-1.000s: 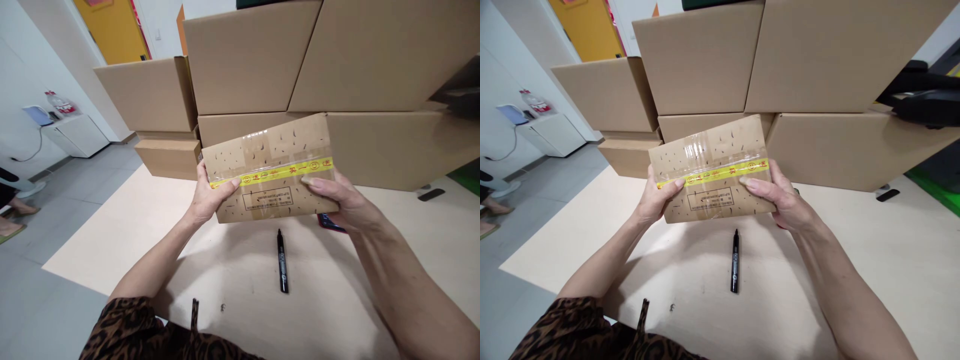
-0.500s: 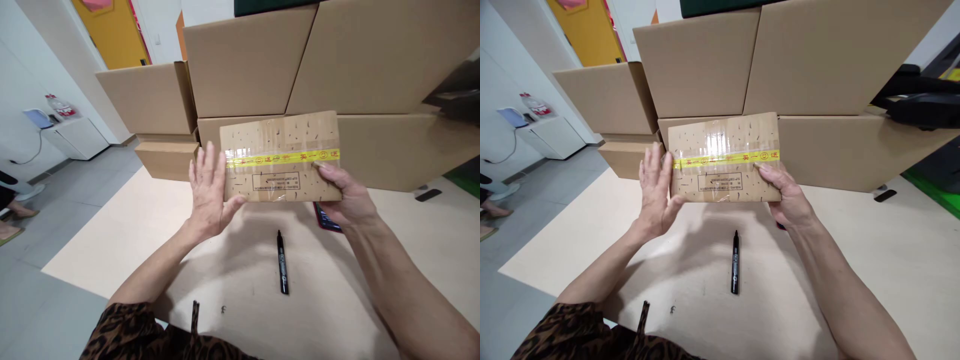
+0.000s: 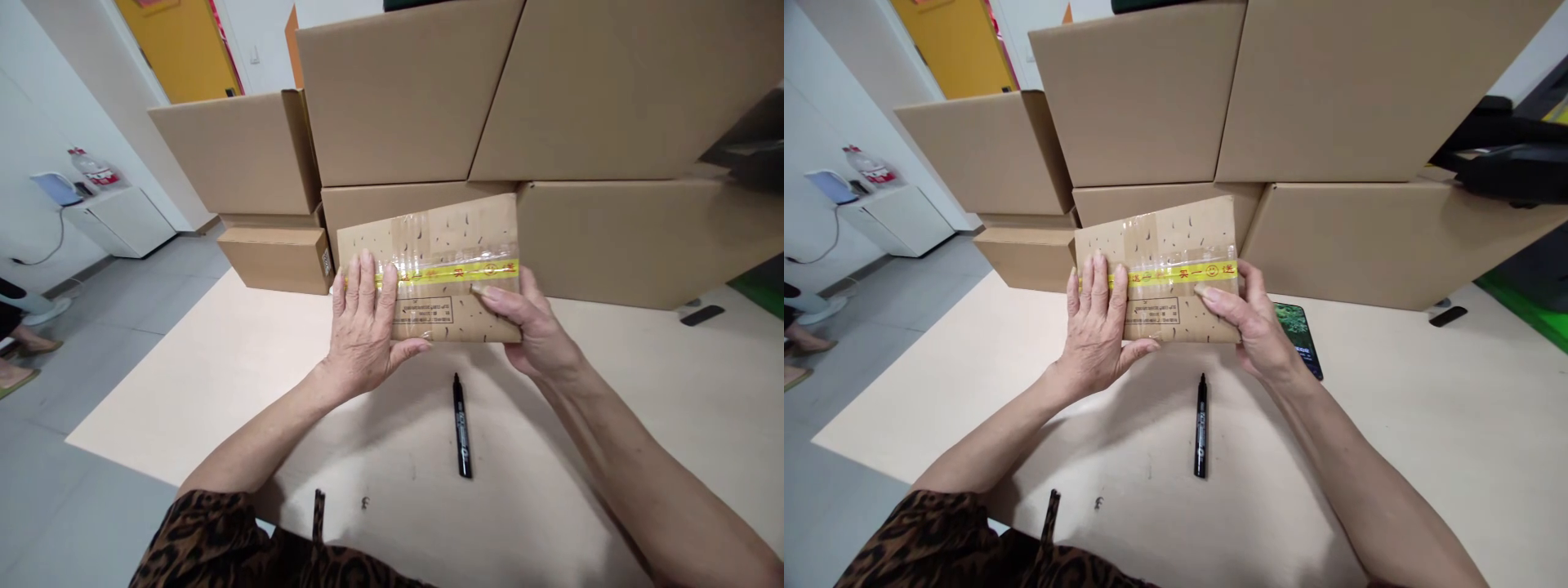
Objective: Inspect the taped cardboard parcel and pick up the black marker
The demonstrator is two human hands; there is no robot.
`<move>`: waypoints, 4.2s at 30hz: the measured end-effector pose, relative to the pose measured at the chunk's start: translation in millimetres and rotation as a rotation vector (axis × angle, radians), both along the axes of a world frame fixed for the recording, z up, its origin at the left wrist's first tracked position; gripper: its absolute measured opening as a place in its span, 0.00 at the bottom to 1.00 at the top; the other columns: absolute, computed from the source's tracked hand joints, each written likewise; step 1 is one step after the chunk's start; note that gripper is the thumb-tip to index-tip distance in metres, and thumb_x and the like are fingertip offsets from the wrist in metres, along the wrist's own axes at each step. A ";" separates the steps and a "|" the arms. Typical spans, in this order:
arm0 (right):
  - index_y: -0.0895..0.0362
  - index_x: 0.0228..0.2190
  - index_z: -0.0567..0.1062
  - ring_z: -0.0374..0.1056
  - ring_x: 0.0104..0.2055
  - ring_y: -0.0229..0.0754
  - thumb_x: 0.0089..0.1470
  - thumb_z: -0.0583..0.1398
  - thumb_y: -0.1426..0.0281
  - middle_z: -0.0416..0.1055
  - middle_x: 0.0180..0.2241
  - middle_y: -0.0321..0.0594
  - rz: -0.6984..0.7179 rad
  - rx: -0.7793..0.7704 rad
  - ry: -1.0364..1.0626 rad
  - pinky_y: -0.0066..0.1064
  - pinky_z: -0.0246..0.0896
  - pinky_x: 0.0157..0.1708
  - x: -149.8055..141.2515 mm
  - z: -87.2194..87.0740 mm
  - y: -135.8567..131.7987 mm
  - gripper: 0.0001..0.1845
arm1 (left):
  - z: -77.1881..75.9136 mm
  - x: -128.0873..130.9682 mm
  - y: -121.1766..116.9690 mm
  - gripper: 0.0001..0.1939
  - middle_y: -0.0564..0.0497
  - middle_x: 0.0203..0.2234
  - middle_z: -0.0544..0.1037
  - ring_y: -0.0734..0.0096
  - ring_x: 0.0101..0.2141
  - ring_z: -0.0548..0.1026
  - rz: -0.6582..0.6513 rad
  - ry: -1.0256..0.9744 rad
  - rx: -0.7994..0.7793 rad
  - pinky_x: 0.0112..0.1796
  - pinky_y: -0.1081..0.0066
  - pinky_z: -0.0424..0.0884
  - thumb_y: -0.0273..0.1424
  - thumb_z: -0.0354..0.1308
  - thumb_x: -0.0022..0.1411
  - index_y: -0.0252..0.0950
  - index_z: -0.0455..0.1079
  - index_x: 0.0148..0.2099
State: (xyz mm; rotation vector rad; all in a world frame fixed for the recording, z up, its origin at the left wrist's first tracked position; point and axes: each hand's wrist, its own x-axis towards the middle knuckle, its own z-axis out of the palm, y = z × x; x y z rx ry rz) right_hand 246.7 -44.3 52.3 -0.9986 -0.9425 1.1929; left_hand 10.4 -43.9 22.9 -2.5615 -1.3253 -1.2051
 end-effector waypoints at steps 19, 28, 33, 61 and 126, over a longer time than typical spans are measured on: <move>0.43 0.52 0.72 0.79 0.48 0.50 0.34 0.78 0.57 0.81 0.44 0.34 0.004 -0.085 -0.009 0.38 0.78 0.43 -11.5 -11.0 -1.2 0.43 | -25.7 23.9 -10.5 0.52 0.38 0.82 0.31 0.32 0.79 0.37 -0.025 0.341 0.456 0.66 0.29 0.67 0.18 0.56 0.68 0.47 0.34 0.83; 0.45 0.41 0.76 0.79 0.55 0.54 0.34 0.77 0.60 0.83 0.46 0.33 -0.088 0.046 0.090 0.49 0.77 0.55 -1.0 -2.8 2.2 0.29 | 15.0 -9.4 -3.9 0.66 0.34 0.81 0.32 0.43 0.80 0.26 0.085 0.206 0.461 0.76 0.38 0.25 0.69 0.50 0.66 0.31 0.22 0.82; 0.42 0.38 0.78 0.77 0.58 0.58 0.41 0.74 0.60 0.83 0.47 0.35 -0.077 0.094 0.116 0.57 0.75 0.60 9.6 3.4 5.2 0.20 | 17.9 -30.0 10.3 0.67 0.32 0.81 0.33 0.35 0.80 0.30 0.146 0.187 0.340 0.75 0.35 0.24 0.71 0.51 0.63 0.33 0.28 0.83; 0.45 0.48 0.73 0.80 0.53 0.57 0.36 0.77 0.59 0.82 0.47 0.35 -0.034 0.001 0.077 0.52 0.79 0.52 -12.3 -3.1 -6.4 0.36 | -4.7 9.4 -10.5 0.53 0.28 0.81 0.33 0.23 0.78 0.41 0.010 0.379 0.407 0.70 0.27 0.58 0.32 0.67 0.67 0.35 0.39 0.83; 0.44 0.75 0.59 0.47 0.81 0.66 0.61 0.61 0.38 0.51 0.79 0.49 0.111 0.913 -1.290 0.68 0.29 0.78 10.9 -16.7 5.2 0.49 | 25.0 -12.0 -5.7 0.71 0.35 0.68 0.60 0.45 0.65 0.69 -0.178 -0.204 0.173 0.63 0.44 0.71 0.64 0.67 0.58 0.46 0.24 0.82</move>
